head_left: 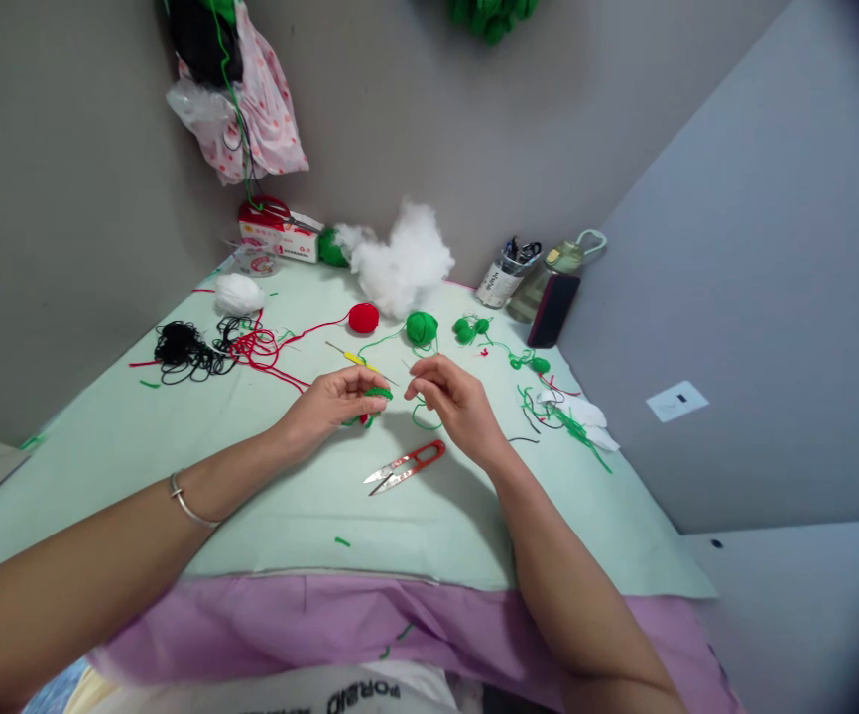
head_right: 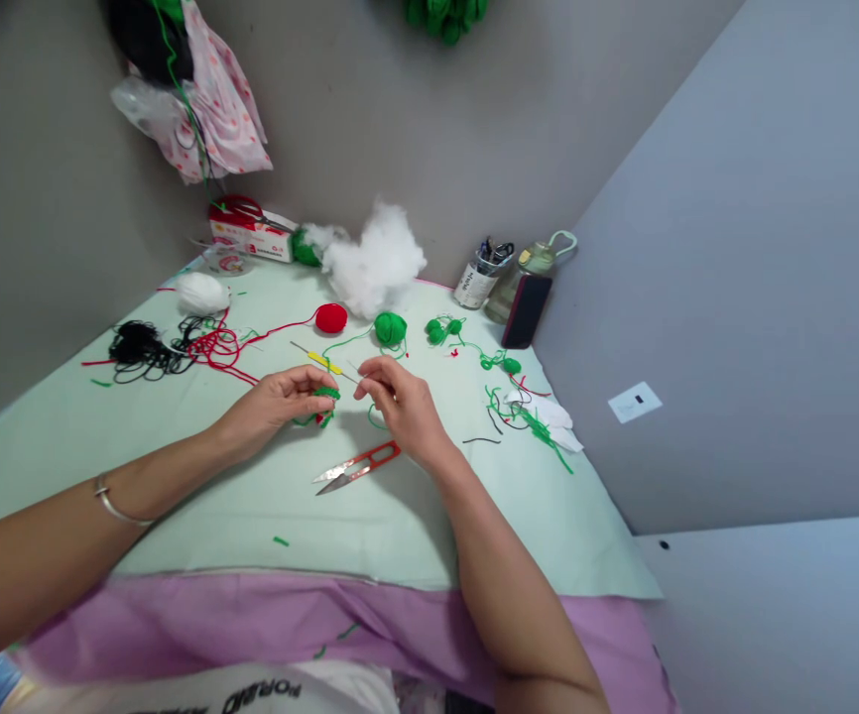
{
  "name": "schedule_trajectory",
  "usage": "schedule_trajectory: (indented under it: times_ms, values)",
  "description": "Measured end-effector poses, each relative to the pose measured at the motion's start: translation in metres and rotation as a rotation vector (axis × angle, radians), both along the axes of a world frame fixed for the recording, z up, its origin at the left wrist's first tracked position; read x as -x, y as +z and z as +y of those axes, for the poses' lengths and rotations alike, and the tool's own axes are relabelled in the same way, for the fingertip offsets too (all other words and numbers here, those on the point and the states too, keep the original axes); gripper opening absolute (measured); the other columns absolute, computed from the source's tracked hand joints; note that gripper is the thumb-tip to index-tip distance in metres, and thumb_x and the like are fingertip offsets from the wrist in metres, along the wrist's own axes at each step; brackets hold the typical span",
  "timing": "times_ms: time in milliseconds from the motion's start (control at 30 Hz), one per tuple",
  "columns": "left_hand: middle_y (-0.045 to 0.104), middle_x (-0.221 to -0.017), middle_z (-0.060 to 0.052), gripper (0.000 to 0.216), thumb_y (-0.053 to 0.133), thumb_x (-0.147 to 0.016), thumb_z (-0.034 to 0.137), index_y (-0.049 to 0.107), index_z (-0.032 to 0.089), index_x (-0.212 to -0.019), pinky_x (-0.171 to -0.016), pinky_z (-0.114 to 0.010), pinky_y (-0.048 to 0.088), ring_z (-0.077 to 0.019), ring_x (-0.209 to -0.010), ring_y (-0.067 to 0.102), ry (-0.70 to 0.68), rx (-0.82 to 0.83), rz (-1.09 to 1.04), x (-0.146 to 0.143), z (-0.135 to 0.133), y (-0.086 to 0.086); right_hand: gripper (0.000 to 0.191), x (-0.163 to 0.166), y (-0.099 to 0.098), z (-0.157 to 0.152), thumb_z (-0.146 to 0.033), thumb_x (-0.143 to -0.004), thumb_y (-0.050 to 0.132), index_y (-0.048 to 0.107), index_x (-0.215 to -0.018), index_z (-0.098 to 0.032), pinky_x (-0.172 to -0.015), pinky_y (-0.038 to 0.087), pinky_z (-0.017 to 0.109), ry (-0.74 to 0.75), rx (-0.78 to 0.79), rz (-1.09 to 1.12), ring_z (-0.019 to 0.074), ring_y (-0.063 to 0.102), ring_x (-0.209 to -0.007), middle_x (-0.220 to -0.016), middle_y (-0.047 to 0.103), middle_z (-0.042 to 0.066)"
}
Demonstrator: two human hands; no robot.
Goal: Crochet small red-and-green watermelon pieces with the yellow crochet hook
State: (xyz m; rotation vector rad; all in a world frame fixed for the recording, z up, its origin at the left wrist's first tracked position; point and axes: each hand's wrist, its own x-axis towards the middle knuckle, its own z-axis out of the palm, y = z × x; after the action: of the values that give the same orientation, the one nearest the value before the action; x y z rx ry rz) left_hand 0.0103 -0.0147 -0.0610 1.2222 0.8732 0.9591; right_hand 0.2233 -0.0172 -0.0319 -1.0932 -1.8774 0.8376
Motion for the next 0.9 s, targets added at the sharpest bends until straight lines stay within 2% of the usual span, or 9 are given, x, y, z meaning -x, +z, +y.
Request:
schedule_trajectory:
  times_ms: [100,233,367,633,900]
  values:
    - [0.062,-0.077,0.002,0.029,0.081,-0.074,0.035,0.069,0.02,-0.095,-0.07,-0.028,0.041,-0.0133,-0.07,0.055,-0.022,-0.003,0.012,0.0,0.0,0.001,0.011,-0.003,-0.002,0.002,-0.028,-0.094,0.062,0.07,-0.09,-0.023,-0.067,0.044,0.029,-0.016,-0.156,-0.097,0.0148,0.055,-0.074,-0.087,0.066,0.003]
    - [0.062,-0.075,0.002,0.027,0.08,-0.074,0.035,0.069,0.019,-0.092,-0.07,-0.028,0.041,-0.0135,-0.07,0.055,-0.023,-0.002,0.007,0.0,-0.001,0.002,0.013,-0.005,-0.004,0.004,-0.024,-0.096,0.061,0.074,-0.093,-0.025,-0.07,0.045,0.03,0.007,-0.325,-0.219,0.0158,0.056,-0.079,-0.087,0.06,0.004]
    - [0.063,-0.075,0.001,0.028,0.08,-0.074,0.036,0.069,0.018,-0.093,-0.071,-0.029,0.042,-0.0137,-0.07,0.056,-0.023,0.022,-0.002,0.001,-0.002,0.002,0.018,-0.008,-0.005,0.005,-0.02,-0.098,0.056,0.073,-0.095,-0.025,-0.072,0.045,0.031,0.006,-0.402,-0.316,0.0166,0.056,-0.082,-0.087,0.058,0.004]
    - [0.066,-0.077,0.0,0.027,0.08,-0.074,0.038,0.07,0.02,-0.091,-0.074,-0.03,0.045,-0.015,-0.072,0.058,-0.042,0.032,-0.01,0.002,0.0,-0.001,0.022,-0.01,-0.003,0.005,-0.02,-0.1,0.052,0.073,-0.094,-0.026,-0.071,0.045,0.032,0.002,-0.447,-0.397,0.0174,0.055,-0.081,-0.086,0.057,0.005]
    - [0.067,-0.084,-0.003,0.025,0.079,-0.078,0.037,0.073,0.018,-0.093,-0.081,-0.032,0.047,-0.0163,-0.078,0.061,-0.169,0.106,-0.071,0.004,0.001,0.0,0.018,-0.012,-0.001,0.003,-0.018,-0.097,0.058,0.074,-0.095,-0.025,-0.074,0.048,0.031,0.123,-0.31,-0.239,0.016,0.057,-0.083,-0.087,0.055,0.003]
